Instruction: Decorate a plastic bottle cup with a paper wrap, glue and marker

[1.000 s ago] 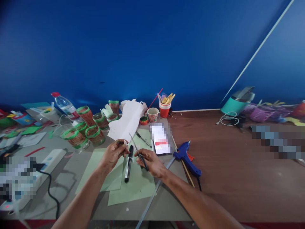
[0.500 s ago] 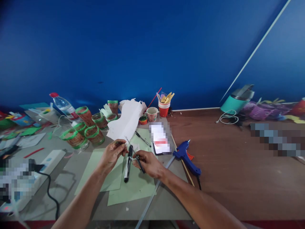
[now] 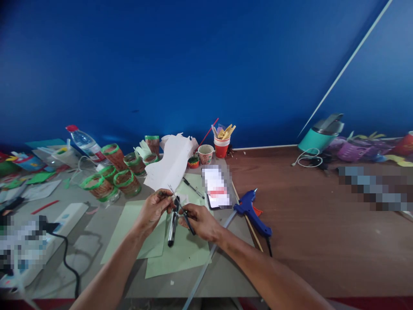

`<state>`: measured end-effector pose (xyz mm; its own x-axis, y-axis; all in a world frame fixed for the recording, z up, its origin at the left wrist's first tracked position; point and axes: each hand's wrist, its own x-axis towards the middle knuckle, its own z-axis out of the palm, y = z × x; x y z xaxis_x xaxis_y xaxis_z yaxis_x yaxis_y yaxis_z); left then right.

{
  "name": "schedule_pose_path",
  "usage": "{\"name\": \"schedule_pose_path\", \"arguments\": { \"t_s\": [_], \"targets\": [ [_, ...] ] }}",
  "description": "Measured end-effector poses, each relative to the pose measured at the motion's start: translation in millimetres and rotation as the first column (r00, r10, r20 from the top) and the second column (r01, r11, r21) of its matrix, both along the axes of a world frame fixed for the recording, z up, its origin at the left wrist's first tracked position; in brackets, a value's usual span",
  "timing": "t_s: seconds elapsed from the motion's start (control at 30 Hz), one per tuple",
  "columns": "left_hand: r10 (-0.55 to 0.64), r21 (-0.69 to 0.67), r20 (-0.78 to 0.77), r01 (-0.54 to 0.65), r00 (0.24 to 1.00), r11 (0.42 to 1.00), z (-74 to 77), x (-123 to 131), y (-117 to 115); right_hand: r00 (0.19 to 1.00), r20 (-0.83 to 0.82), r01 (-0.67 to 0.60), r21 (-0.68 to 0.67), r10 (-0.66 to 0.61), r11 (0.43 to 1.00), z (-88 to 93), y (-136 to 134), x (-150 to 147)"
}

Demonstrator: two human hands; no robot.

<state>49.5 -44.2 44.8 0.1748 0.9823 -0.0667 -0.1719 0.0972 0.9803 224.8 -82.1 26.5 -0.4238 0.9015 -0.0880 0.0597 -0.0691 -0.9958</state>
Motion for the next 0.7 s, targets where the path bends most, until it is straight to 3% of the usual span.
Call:
{"name": "schedule_pose_path", "arguments": {
  "t_s": [0.7],
  "targets": [
    [-0.001, -0.007, 0.006, 0.001, 1.000, 1.000, -1.8, 3.1, -1.4, 1.000, -0.008, 0.003, 0.011, -0.003, 1.000, 5.2, -3.4, -2.5]
  ]
}}
